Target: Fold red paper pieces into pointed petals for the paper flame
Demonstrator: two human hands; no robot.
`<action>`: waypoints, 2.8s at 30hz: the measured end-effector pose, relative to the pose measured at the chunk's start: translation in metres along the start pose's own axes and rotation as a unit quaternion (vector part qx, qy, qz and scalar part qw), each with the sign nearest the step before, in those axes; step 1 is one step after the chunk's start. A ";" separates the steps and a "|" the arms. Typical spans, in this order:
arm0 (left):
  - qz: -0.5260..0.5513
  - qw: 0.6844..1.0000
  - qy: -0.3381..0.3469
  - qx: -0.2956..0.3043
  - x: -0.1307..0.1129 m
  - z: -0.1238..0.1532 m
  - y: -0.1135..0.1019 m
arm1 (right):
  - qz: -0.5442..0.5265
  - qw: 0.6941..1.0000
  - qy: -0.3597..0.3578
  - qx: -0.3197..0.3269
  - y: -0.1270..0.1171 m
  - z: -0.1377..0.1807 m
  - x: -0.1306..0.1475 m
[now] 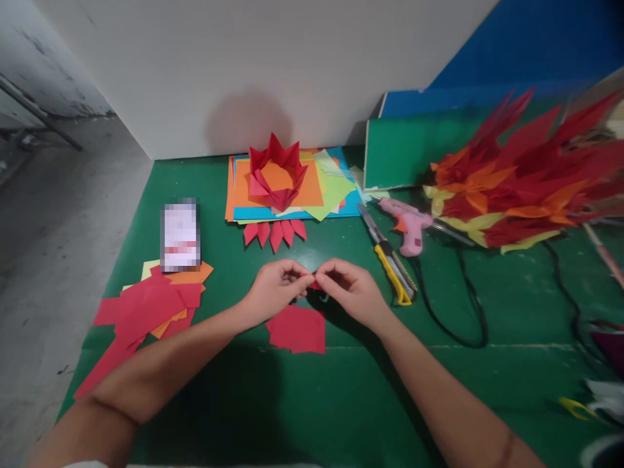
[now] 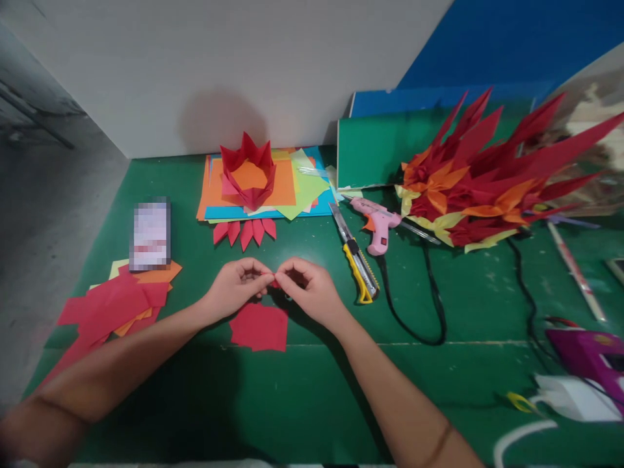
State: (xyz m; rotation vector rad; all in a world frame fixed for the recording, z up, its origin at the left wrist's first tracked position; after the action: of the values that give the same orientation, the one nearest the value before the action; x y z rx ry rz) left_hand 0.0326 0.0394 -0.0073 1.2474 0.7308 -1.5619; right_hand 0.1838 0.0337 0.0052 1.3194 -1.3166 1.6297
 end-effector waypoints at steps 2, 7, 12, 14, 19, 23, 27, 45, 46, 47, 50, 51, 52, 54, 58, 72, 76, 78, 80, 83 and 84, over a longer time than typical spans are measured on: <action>0.024 1.000 0.002 0.010 0.001 0.000 0.000 | 0.027 0.999 -0.025 -0.014 0.000 0.001 0.002; 0.083 0.996 0.017 0.035 -0.002 0.001 0.000 | 0.041 0.995 -0.054 -0.069 -0.001 0.003 0.003; 0.085 0.996 0.037 0.017 0.001 0.001 0.001 | 0.042 0.995 -0.055 -0.073 0.001 0.003 0.002; 0.069 0.997 0.045 0.006 0.003 0.002 0.001 | 0.043 0.996 -0.055 -0.059 0.003 0.004 0.003; 0.039 0.997 0.061 -0.004 0.003 0.003 0.001 | 0.039 0.996 -0.060 -0.062 0.005 0.004 0.003; 0.060 0.996 0.056 0.013 0.004 0.003 0.004 | 0.023 0.995 -0.053 -0.084 0.004 0.005 0.001; 0.071 0.997 0.041 0.001 0.007 0.003 0.005 | 0.018 0.996 -0.044 -0.079 0.006 0.005 0.000; 0.047 0.998 0.045 -0.009 0.007 0.002 0.004 | 0.195 0.948 -0.220 -0.122 0.008 0.010 0.017; 0.047 0.998 0.045 -0.010 0.007 0.002 0.004 | 0.208 0.942 -0.235 -0.117 0.008 0.010 0.017; 0.049 0.998 0.045 -0.011 0.007 0.002 0.004 | 0.220 0.937 -0.249 -0.112 0.008 0.010 0.017; 0.062 0.997 0.040 -0.012 0.006 0.002 0.003 | 0.260 0.917 -0.286 -0.093 0.008 0.011 0.017; 0.065 0.997 0.035 -0.009 0.006 0.002 0.003 | 0.274 0.911 -0.297 -0.086 0.007 0.011 0.017; 0.068 0.997 0.030 -0.005 0.005 0.002 0.003 | 0.287 0.905 -0.305 -0.079 0.007 0.011 0.017; 0.069 0.997 0.016 0.003 0.004 0.002 0.003 | 0.306 0.895 -0.317 -0.063 0.006 0.011 0.018; 0.067 0.998 0.000 0.006 0.004 0.002 0.004 | 0.319 0.888 -0.329 -0.046 0.004 0.011 0.017; 0.085 0.996 -0.003 0.035 0.004 0.000 0.000 | 0.368 0.856 -0.357 -0.064 0.000 0.014 0.016; 0.096 0.995 -0.002 0.038 0.004 -0.001 -0.001 | 0.386 0.847 -0.362 -0.054 -0.001 0.015 0.016; 0.098 0.994 0.000 0.038 0.004 -0.001 -0.001 | 0.397 0.840 -0.366 -0.049 -0.001 0.014 0.017; 0.101 0.994 0.003 0.038 0.003 -0.001 -0.001 | 0.407 0.834 -0.369 -0.043 -0.001 0.013 0.019; 0.097 0.995 0.006 0.035 0.002 0.000 -0.002 | 0.418 0.833 -0.361 -0.032 -0.001 0.012 0.021; 0.094 0.995 0.006 0.033 0.002 0.000 -0.002 | 0.419 0.835 -0.355 -0.027 -0.001 0.012 0.021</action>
State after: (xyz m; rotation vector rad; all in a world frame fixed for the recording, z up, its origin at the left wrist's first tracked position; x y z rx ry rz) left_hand 0.0308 0.0395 -0.0093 1.3356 0.5567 -1.4352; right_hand 0.1826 0.0206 0.0251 1.4737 -2.6633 1.6184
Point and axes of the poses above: each hand's wrist, its own z-axis away from the middle knuckle, its own y-axis out of the palm, x = y × z, the point moved 3 cm from there along -z, towards the middle knuckle, and after that the axes turned 3 degrees about x, right-handed, at the moved point
